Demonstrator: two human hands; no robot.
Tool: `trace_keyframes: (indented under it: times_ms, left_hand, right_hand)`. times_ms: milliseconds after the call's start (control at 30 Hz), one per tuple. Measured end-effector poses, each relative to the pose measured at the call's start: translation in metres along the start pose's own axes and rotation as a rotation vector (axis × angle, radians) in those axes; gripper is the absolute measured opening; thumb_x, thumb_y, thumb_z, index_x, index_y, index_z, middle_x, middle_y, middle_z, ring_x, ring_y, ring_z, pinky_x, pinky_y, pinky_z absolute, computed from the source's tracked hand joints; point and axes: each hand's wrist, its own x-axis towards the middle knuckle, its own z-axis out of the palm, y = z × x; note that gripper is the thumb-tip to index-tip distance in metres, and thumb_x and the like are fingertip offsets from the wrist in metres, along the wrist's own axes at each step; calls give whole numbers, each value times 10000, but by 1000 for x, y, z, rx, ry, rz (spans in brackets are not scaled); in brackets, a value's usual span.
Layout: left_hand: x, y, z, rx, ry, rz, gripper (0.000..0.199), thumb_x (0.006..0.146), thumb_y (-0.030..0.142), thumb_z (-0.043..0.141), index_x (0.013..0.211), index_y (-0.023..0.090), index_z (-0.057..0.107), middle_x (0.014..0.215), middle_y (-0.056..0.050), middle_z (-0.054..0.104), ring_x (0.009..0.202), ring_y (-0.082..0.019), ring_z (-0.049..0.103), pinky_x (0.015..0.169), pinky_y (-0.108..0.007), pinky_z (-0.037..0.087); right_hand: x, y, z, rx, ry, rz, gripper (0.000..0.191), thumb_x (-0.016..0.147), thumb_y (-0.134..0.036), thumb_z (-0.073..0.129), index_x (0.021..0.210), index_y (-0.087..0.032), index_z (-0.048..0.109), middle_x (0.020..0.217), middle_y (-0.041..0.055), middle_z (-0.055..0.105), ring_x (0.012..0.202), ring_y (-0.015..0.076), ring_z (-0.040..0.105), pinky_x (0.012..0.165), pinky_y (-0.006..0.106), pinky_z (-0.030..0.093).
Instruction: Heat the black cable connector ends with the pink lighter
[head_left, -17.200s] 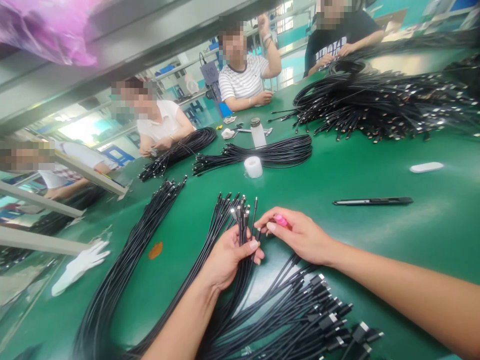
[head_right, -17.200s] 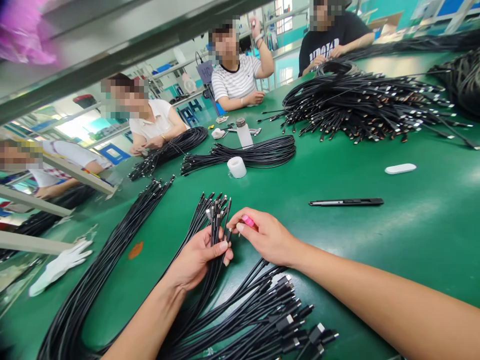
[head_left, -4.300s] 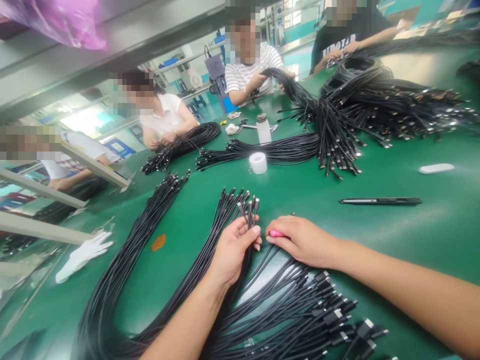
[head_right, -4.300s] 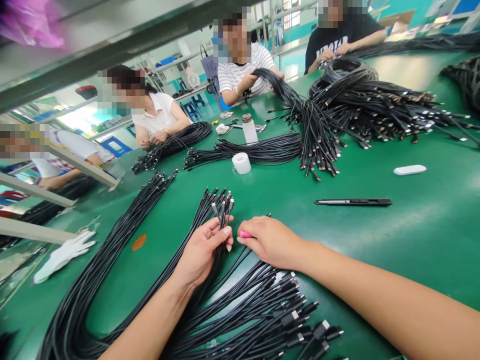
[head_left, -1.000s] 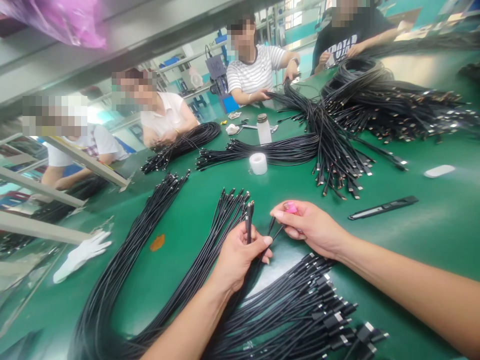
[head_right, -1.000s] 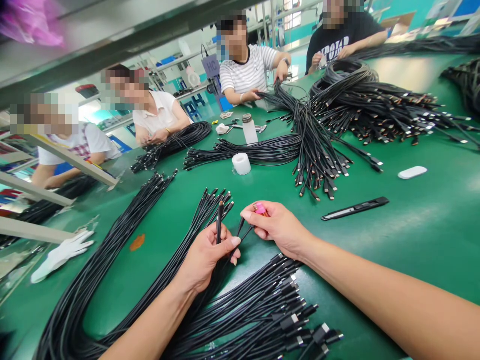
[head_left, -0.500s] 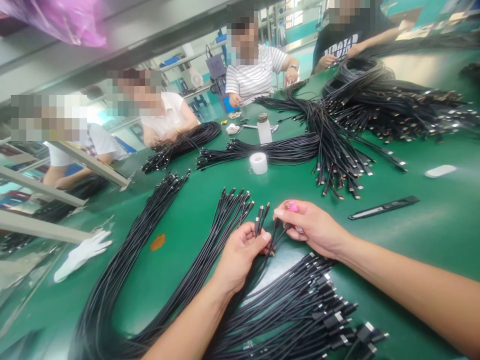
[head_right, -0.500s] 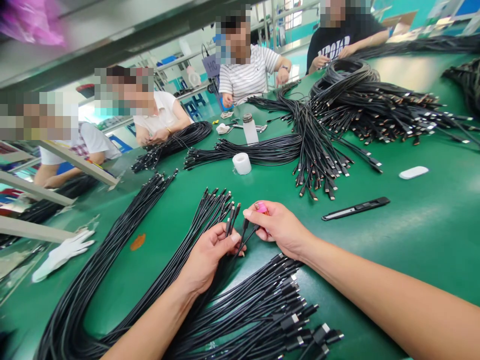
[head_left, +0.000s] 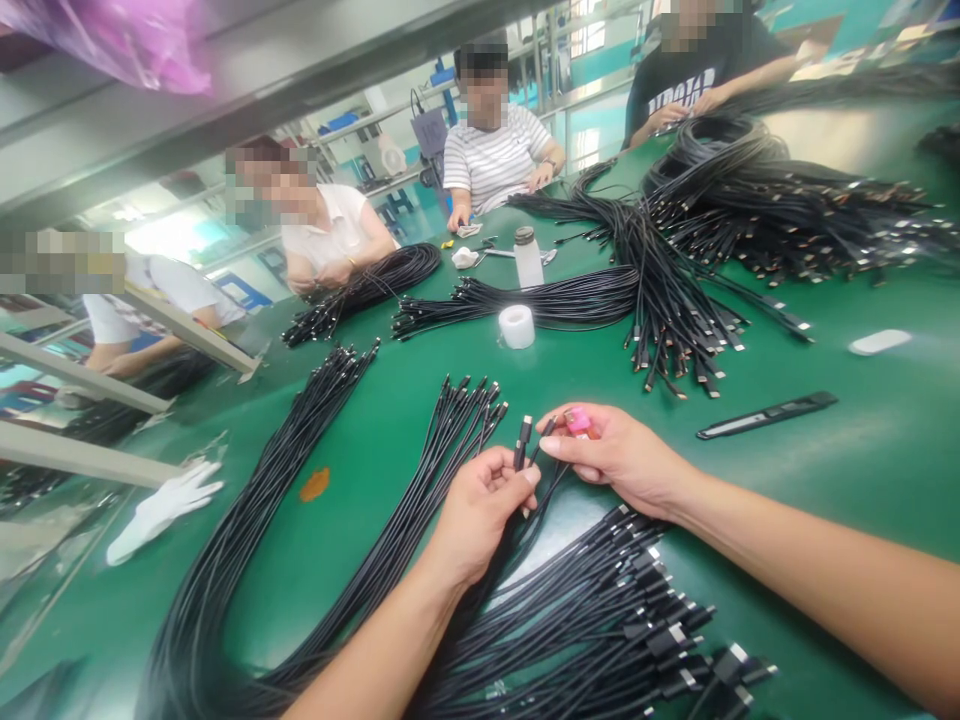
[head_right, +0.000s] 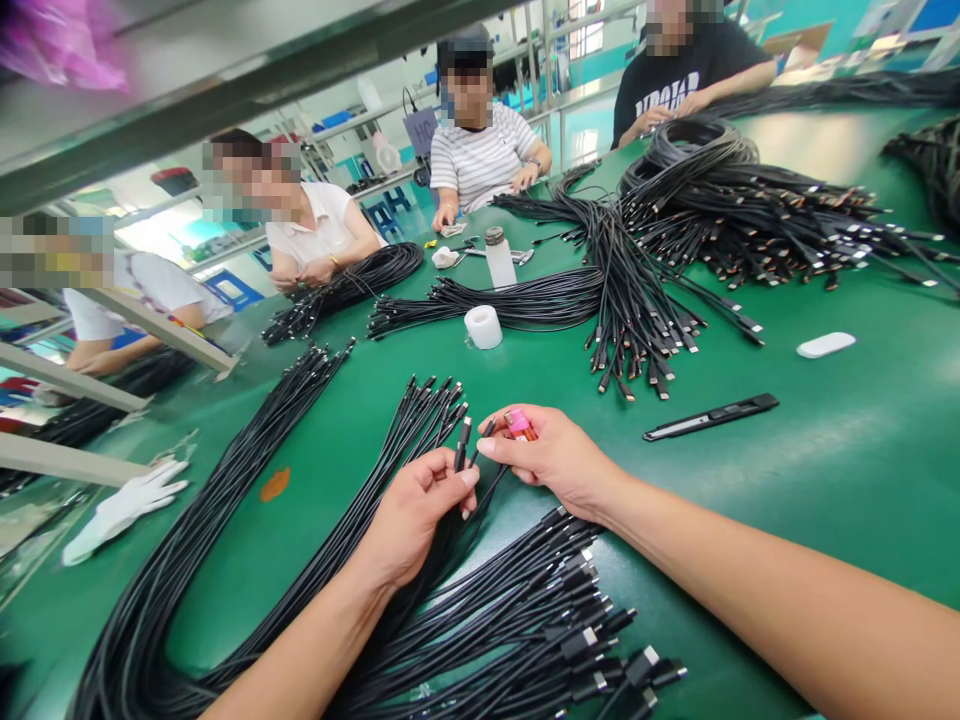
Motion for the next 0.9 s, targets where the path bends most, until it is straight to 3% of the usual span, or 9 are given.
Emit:
trace_keyframes:
  times_ms: [400,667,900]
  left_hand:
    - [-1,2,2,-110,-33,-31,346,731,408,781,815,147,571,640,4,609,562,-100,548,568,-221,435]
    - [-2,2,1,-121,-111,-52,268,809,343,720,837,131,559,657,-26,641,584,-122,591,599,-246,442]
    - [-3,3,1,-110,-174,-35,263,848,360,678,858,131,550,658,-33,640,591,-125,589,601,-246,424]
  right_hand:
    - [0,-1,1,-41,26,4,404,682,-463,813,861,-166,606,667,-54,454,505,54,302,443,224,193]
    - [-1,1,0,-61,-15,-22,359,732,-428,784,765,-177,530,644,-69,379,515,58,282,451,221,193]
    - [-2,-2,2,-80,-22,17,368,724,-449,783,844,-165,582,719,-41,478,544,60,291,459,213,207]
